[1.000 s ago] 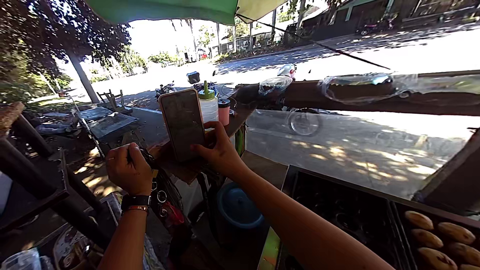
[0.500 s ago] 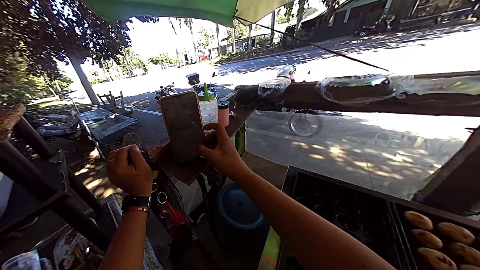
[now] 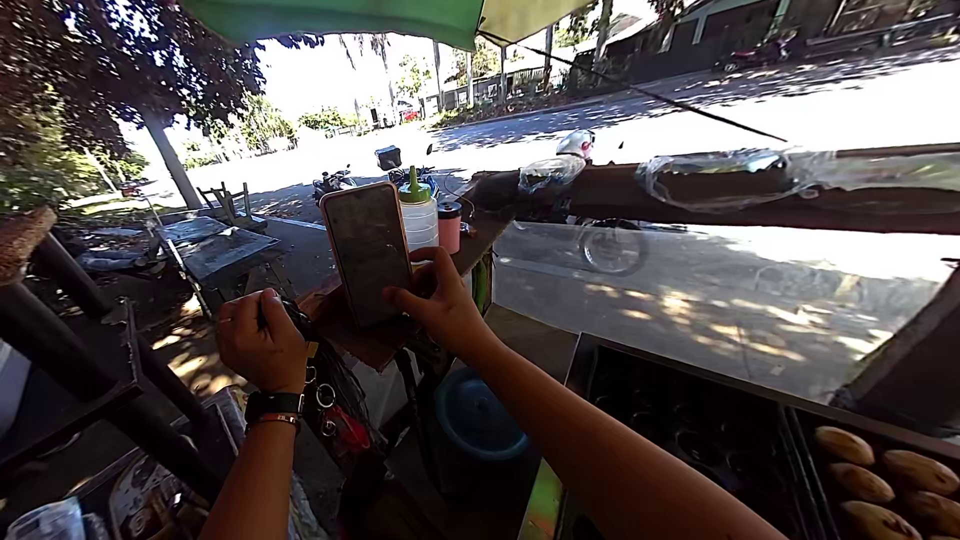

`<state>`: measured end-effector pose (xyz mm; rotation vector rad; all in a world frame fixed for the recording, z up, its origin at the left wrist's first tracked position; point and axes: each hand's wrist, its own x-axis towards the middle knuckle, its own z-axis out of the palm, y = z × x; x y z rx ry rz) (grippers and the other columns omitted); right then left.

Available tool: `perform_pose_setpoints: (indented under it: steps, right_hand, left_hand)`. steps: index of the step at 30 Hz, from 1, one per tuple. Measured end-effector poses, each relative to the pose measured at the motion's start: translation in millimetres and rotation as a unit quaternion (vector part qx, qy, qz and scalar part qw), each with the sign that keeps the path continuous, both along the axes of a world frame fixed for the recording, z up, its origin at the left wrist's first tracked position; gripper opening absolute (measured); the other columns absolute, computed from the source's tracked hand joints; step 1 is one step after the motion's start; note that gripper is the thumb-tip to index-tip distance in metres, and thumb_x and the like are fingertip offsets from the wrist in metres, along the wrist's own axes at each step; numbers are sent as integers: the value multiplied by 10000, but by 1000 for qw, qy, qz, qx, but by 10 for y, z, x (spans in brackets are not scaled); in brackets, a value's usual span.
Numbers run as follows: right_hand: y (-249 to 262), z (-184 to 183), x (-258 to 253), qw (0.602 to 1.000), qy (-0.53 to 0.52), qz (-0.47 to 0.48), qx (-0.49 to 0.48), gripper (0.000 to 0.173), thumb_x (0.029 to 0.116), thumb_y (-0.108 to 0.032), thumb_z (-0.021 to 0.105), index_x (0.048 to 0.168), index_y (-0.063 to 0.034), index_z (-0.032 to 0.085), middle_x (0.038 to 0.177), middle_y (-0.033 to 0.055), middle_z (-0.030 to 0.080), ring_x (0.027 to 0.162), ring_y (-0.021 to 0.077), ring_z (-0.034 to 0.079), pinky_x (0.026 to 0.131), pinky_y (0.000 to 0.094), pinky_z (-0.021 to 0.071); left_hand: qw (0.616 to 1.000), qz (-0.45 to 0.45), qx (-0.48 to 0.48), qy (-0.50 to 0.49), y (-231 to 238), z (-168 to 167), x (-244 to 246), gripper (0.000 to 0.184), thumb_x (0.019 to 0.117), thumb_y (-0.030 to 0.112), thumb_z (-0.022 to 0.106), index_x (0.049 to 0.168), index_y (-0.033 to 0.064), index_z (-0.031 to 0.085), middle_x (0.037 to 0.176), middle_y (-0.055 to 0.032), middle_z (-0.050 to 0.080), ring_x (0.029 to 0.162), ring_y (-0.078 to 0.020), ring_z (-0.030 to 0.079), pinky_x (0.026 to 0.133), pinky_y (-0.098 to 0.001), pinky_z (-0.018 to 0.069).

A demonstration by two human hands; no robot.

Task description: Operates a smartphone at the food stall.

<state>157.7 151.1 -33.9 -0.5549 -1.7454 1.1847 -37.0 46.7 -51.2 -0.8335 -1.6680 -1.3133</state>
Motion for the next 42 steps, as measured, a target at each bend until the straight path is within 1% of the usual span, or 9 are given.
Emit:
perform_pose_setpoints:
  steps: [9,11,14,18,25,31,34,38,42]
  right_hand:
    - [-73,88,-23,998,-52,-28,12,765,772,-308,911,1344,-71,462,927,67,577,783,162,589,711,362,521]
    - [-72,81,-14,998,-49,-24,15,759,782,-314,902,1347,-64,462,926,73,588,781,166,600,706,365,531]
    - [-27,38,23,1000,-25,3,6,670,856,-304,833,1355,-64,455,920,55,576,758,137,591,685,326,525]
    - [57,-10,77,999,-17,25,19,575,917,-221,756,1377,-57,453,949,54,589,761,119,598,687,298,525]
    - [68,-27,97,998,-29,38,42,696,819,-167,861,1366,-67,443,976,53,580,798,109,612,712,272,541]
    - [48,-34,67,998,-27,28,44,708,799,-158,881,1358,-75,455,965,51,580,794,110,611,709,269,542]
    - [82,-50,83,998,-12,40,39,634,850,-175,825,1356,-77,454,975,53,598,798,110,631,721,276,556]
    - [106,-55,100,999,19,38,26,470,930,-104,662,1353,-43,464,945,52,605,745,95,614,677,253,533]
    - [98,-60,88,999,28,25,27,386,976,-132,621,1325,-31,488,897,43,599,719,92,593,654,259,512]
  left_hand:
    - [999,-5,-28,-20,-44,-1,39,358,1077,216,475,1010,-33,723,1016,-241,677,972,-370,650,874,-535,486]
    - [1000,-5,-2,-4,-11,4,17,340,1058,197,499,964,-36,728,957,-229,684,933,-351,653,850,-513,481]
    - [1000,-11,-12,-9,-29,7,37,348,1071,202,490,976,-40,721,987,-235,674,951,-352,650,869,-519,488]
    - [1000,-2,10,3,10,-3,4,325,1052,199,511,951,-19,730,932,-202,684,916,-310,650,840,-477,479]
    - [1000,-6,11,-1,6,1,12,332,1051,203,507,948,-24,727,933,-206,682,928,-320,647,853,-498,470]
    - [1000,-3,4,-10,8,-5,1,331,1056,208,503,961,-11,733,941,-200,681,932,-330,640,853,-509,463]
    - [1000,-4,3,-9,7,-5,-11,331,1057,210,504,961,-11,732,937,-196,677,929,-321,640,855,-505,465]
    - [1000,-3,6,-4,9,-10,-9,331,1055,206,503,960,-16,729,936,-201,679,919,-316,643,853,-498,468]
    - [1000,-4,1,-6,2,4,13,327,1052,202,507,965,-18,733,954,-213,681,950,-336,645,880,-510,467]
